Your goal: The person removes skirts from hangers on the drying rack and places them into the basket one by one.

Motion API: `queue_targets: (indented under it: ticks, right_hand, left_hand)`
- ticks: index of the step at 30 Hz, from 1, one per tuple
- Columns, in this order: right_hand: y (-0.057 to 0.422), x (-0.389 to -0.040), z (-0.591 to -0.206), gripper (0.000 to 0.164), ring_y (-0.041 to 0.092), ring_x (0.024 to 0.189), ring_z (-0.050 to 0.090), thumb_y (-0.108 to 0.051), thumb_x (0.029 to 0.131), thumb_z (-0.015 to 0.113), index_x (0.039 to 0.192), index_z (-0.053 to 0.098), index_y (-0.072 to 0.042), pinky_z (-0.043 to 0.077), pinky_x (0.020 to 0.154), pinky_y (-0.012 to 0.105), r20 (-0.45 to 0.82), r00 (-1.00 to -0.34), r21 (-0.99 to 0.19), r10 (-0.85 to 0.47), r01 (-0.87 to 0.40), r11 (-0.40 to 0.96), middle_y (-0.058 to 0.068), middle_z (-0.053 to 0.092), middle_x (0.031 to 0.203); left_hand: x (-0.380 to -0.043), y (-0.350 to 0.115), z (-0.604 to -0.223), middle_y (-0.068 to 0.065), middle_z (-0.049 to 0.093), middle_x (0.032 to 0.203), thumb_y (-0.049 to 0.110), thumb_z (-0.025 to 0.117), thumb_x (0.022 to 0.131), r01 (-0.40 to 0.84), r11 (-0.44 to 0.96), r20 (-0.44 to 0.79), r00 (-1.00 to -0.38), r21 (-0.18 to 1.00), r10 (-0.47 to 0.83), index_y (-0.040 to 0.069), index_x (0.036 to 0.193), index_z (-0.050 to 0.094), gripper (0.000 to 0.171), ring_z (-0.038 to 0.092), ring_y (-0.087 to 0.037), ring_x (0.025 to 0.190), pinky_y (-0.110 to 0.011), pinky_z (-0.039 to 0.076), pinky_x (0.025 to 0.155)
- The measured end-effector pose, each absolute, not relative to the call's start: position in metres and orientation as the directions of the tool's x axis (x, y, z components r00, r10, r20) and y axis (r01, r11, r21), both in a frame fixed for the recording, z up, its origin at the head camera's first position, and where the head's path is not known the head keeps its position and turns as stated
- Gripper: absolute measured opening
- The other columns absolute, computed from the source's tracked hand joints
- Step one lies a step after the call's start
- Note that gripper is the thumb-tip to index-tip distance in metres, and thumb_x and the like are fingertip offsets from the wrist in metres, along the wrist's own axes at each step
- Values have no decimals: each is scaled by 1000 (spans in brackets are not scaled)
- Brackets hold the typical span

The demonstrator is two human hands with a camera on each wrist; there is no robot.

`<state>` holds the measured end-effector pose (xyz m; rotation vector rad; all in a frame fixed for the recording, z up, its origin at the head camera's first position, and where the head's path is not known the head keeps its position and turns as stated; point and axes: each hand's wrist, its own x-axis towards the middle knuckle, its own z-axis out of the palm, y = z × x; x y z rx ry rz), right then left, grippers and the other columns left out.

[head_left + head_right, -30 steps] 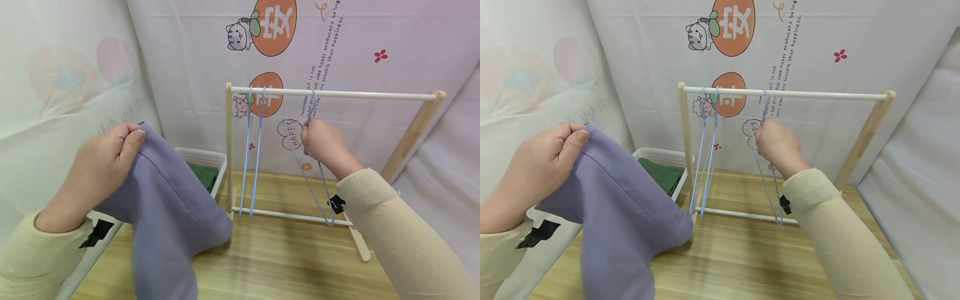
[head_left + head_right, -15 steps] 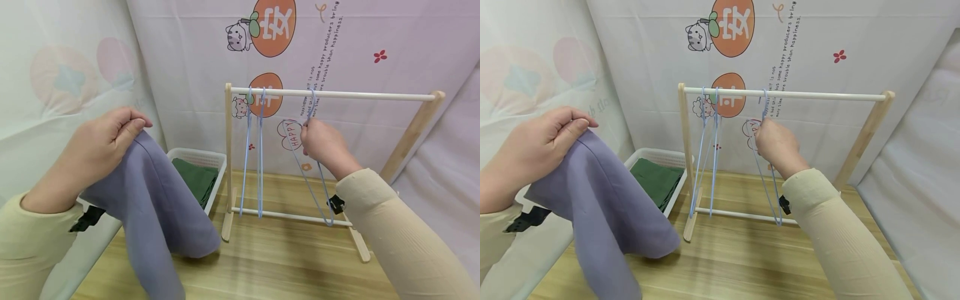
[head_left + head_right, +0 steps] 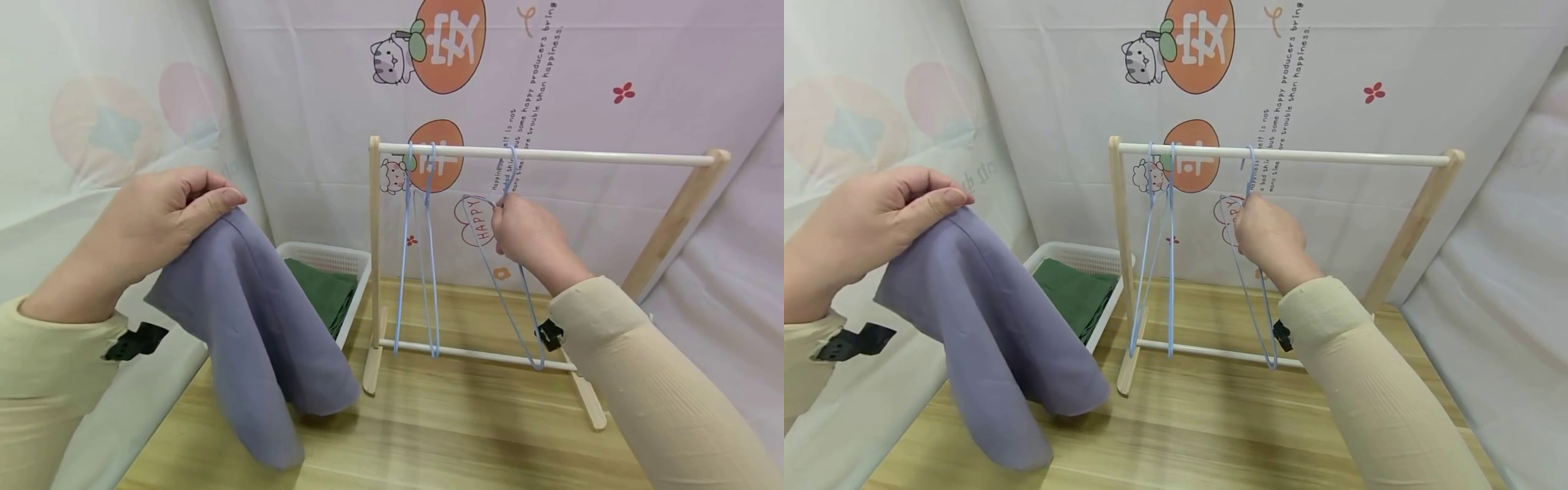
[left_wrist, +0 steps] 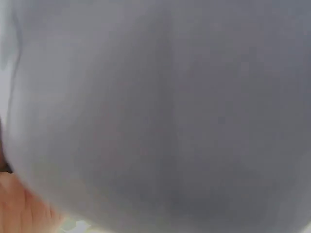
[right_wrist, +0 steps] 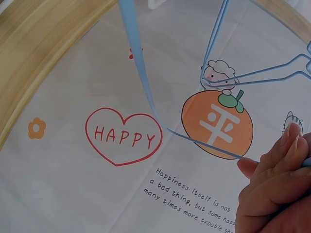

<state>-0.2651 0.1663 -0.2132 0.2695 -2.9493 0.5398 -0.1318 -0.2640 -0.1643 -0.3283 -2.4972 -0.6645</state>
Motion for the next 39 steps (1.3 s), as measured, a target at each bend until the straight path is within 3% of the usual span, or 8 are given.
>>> queue_targets:
  ticks: [10, 21, 28, 32, 36, 39]
  right_hand:
    - [168, -263, -214, 41, 28, 69, 61, -27, 111, 28, 125, 54, 2, 46, 57, 37, 168, -975, -352, -147, -199, 915, 13, 68, 83]
    - [169, -264, -214, 41, 27, 70, 61, -27, 111, 28, 126, 54, 2, 46, 57, 37, 163, -974, -348, -156, -205, 915, 13, 69, 84]
    - [169, -263, -214, 41, 27, 68, 60, -26, 111, 28, 126, 53, 2, 45, 56, 37, 168, -973, -338, -160, -210, 917, 13, 69, 83]
    - [168, -264, -214, 41, 27, 69, 60, -27, 111, 29, 126, 54, 3, 45, 56, 37, 163, -974, -335, -160, -207, 919, 13, 69, 84]
    - [167, -265, -214, 41, 28, 69, 61, -27, 111, 29, 125, 54, 3, 46, 57, 38, 163, -974, -337, -158, -206, 919, 13, 69, 84]
    - [166, -265, -214, 41, 28, 70, 62, -26, 111, 29, 126, 54, 4, 46, 56, 37, 167, -973, -340, -157, -206, 917, 14, 69, 85]
  left_hand:
    - [-130, -266, -157, 19, 73, 93, 46, 66, 102, 267, 810, 382, -922, 521, 58, 23, 116, 78, 30, 58, -3, 96, -16, 40, 75]
    - [-130, -261, -160, 17, 74, 102, 28, 61, 107, 381, 732, 447, -887, 565, 117, 20, 116, 78, 21, 61, -5, 97, -13, 43, 79]
    - [-129, -261, -160, 14, 74, 108, 33, 57, 108, 352, 719, 375, -917, 599, 137, 17, 120, 75, 27, 63, -5, 103, -14, 46, 82]
    - [-128, -262, -158, 8, 75, 108, 29, 69, 102, 304, 695, 283, -947, 652, 148, 14, 128, 70, 30, 65, -9, 100, -15, 50, 82]
    - [-127, -262, -157, 3, 74, 109, 26, 83, 91, 243, 685, 200, -969, 686, 143, 15, 135, 65, 48, 67, -12, 97, -17, 52, 83]
    - [-125, -261, -155, 1, 72, 112, 27, 85, 89, 208, 699, 162, -978, 684, 133, 19, 138, 63, 54, 66, -13, 100, -18, 52, 85]
